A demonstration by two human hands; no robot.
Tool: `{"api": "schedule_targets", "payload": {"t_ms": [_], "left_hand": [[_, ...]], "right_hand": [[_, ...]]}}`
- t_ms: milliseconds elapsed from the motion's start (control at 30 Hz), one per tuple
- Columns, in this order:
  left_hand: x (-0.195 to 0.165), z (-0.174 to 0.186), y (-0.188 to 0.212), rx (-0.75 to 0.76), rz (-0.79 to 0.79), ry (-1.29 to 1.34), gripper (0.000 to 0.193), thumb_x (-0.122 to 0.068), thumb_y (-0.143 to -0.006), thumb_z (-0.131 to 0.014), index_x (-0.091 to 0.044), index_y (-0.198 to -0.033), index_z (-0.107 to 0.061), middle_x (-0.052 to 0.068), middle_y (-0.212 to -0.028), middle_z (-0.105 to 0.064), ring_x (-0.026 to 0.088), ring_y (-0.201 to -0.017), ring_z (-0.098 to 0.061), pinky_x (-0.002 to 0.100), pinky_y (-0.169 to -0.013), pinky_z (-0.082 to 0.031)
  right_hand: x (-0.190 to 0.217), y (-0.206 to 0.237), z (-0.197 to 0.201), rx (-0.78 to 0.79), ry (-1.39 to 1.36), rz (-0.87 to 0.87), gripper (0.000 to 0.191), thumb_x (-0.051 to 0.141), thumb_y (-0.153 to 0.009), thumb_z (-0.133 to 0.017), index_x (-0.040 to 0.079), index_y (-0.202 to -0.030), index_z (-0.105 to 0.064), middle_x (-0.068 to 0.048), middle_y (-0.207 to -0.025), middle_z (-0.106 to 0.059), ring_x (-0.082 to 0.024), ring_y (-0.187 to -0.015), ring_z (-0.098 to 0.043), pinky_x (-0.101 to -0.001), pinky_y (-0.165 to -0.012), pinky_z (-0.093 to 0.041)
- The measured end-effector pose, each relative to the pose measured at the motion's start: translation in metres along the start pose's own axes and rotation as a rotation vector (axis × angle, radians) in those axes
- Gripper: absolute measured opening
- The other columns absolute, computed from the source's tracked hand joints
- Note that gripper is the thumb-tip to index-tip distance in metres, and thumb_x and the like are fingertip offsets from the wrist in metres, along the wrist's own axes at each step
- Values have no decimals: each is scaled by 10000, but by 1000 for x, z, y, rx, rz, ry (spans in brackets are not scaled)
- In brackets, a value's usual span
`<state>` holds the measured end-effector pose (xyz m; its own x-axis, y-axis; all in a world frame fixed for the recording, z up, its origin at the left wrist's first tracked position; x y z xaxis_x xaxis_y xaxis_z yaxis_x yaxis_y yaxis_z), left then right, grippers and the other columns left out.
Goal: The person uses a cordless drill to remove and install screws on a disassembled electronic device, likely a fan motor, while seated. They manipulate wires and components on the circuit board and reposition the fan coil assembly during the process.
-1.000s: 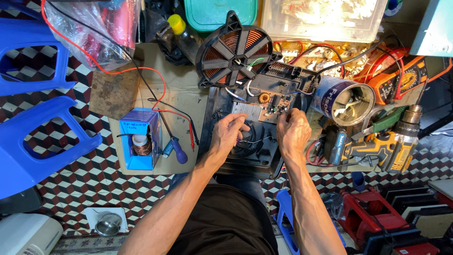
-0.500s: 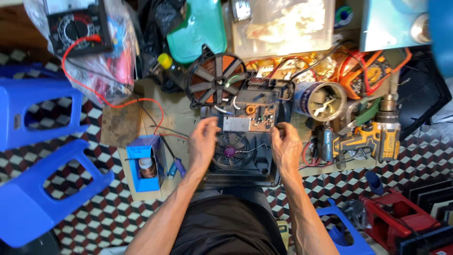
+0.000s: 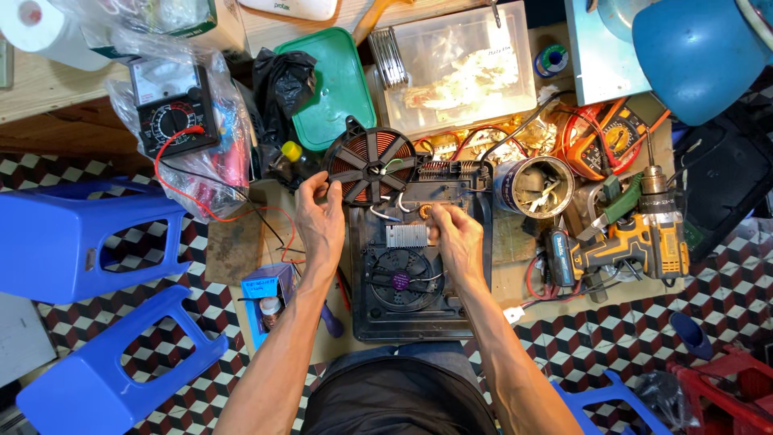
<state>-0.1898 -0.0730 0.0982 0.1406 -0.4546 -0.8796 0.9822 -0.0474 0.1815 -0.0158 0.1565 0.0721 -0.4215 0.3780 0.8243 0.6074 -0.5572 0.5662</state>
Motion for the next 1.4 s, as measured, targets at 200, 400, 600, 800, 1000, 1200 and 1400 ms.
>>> {"api": "schedule_targets", "payload": {"t_ms": [200,400,600,800,1000,1200,1400], "left_hand": [[-4,4,-12,-29,-161,-82,485,-273,-969,-732,6,-1326,-559,183,-1183,-606,293,-1034,-622,376,-822,-560],[-3,-7,-30,138,-191,-90,408,-220,-916,-760,-27,-1257,-645,142,-1106,-690,280,-993,-680,398,-872,-536],[-36,-1,1,212,-233,-174,208,-166,-922,-748,-43,-1086,-708,124,-1084,-692,272,-938,-718,359,-818,-568],[-93,-11,74,248,-406,-186,220,-100,-858,-750,-104,-1078,-752,54,-1086,-733,254,-986,-720,362,-840,-572],[-102,-15,92,271,-424,-207,246,-59,-841,-735,-117,-1080,-752,33,-1072,-732,239,-1002,-707,363,-865,-569],[-100,-14,92,274,-426,-207,252,-58,-836,-739,-117,-1081,-755,31,-1072,-731,230,-1005,-704,362,-872,-569],[-97,-15,93,283,-416,-224,254,-68,-834,-749,-131,-1079,-757,18,-1072,-736,221,-1001,-706,356,-861,-572]], "right_hand": [[11,-42,-61,5,-72,-227,331,333,-983,-683,3,-1009,-681,-65,-737,-678,-120,-541,-576,-261,-488,-446],[19,-61,-83,215,112,-234,317,273,-864,-721,-1,-1022,-746,-95,-757,-738,-132,-560,-624,-296,-484,-509],[48,-52,21,142,916,251,322,348,-909,-739,92,-1092,-808,-113,-839,-719,-230,-740,-677,-411,-658,-543],[-16,-44,55,90,706,131,319,254,-902,-723,31,-1127,-770,-82,-850,-768,-139,-727,-721,-326,-652,-565],[-85,-30,58,23,149,-157,249,171,-881,-777,-54,-983,-746,-69,-745,-711,-105,-583,-624,-238,-514,-497],[-102,-17,58,22,-4,-358,203,205,-923,-779,6,-920,-739,-59,-744,-702,-106,-591,-606,-212,-499,-458],[-106,-7,46,78,-247,-506,174,170,-908,-761,8,-947,-711,-63,-738,-691,-130,-593,-638,-236,-513,-516]]}}
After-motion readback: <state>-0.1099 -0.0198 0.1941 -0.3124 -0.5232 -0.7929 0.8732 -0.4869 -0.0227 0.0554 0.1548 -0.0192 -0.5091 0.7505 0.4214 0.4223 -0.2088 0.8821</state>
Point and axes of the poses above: each hand's wrist, its own y-axis away from the middle knuckle, its own z-axis out of the back of the hand, x = y × z, the point moved 10 cm from there along -y, towards the middle knuckle
